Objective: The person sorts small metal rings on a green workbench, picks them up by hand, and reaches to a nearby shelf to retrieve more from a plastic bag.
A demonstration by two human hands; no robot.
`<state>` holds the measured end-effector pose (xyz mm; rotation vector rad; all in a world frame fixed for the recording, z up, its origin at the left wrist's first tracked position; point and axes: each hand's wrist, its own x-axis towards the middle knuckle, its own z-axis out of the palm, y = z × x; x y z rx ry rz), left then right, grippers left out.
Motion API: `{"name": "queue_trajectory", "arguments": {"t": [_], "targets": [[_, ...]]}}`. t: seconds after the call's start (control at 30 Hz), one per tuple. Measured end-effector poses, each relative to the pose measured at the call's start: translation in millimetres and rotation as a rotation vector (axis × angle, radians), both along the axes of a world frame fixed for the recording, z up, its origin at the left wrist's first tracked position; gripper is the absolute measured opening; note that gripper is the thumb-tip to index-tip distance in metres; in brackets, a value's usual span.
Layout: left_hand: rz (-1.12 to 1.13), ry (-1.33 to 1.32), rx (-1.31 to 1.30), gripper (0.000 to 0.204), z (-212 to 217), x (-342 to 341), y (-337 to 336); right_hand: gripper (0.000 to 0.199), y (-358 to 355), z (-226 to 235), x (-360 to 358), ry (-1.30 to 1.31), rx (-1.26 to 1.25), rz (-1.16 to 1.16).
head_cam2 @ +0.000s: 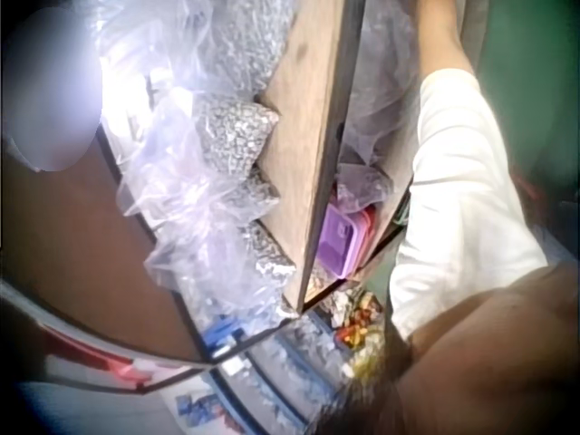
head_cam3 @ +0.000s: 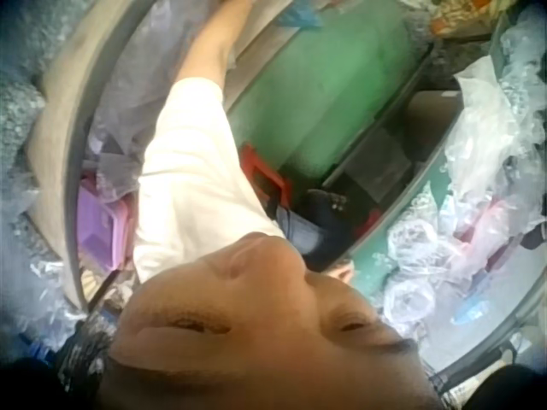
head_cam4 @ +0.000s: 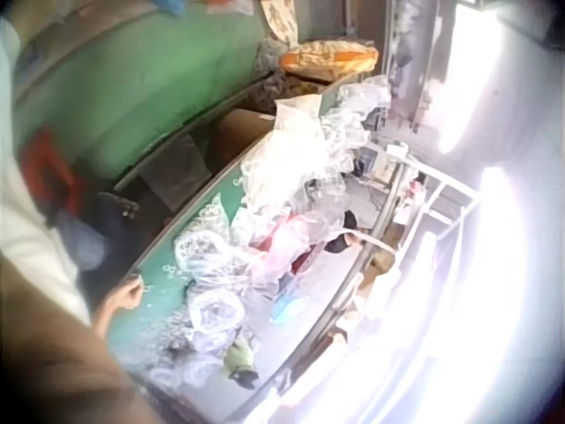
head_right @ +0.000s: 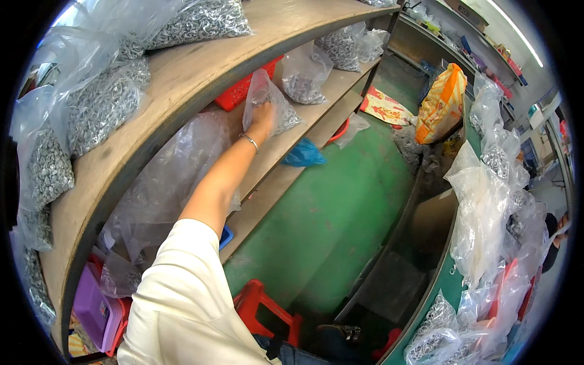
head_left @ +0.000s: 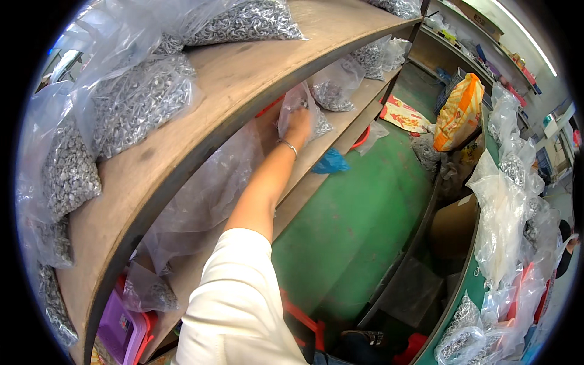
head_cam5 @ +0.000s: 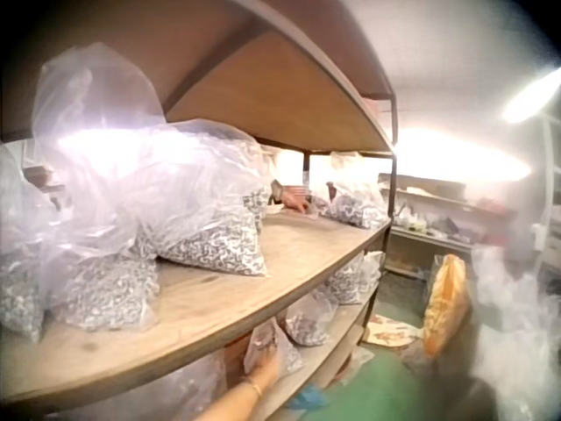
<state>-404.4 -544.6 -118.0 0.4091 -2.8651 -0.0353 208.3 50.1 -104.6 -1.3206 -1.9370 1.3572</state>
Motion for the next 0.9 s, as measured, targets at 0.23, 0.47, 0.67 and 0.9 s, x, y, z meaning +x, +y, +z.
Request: {"name": "queue_trajectory", "arguments": {"t": [0.23,0.47,0.67,0.9], "targets": [[0.062,0.213,-0.009,0.014,-4.9,3.4,-5.8,0.027,-69.3,45.2,-43.3,-0.198,0.439,0.11],[0.021,0.138,-0.038,0.013,-0.3,0.4,-5.6,0.028,-76.4,48.7,-48.5,-0.147,0.4,0.095],[0.006,0.352,0.015,0.009,-19.7,-1.0,-26.7,0.028,-69.1,45.3,-46.7,-0.14,0.368,0.126],[0.112,0.716,0.835,0.018,-4.8,-2.5,-36.5,0.026,-77.8,56.2,-55.8,-0.167,0.453,0.147]]}}
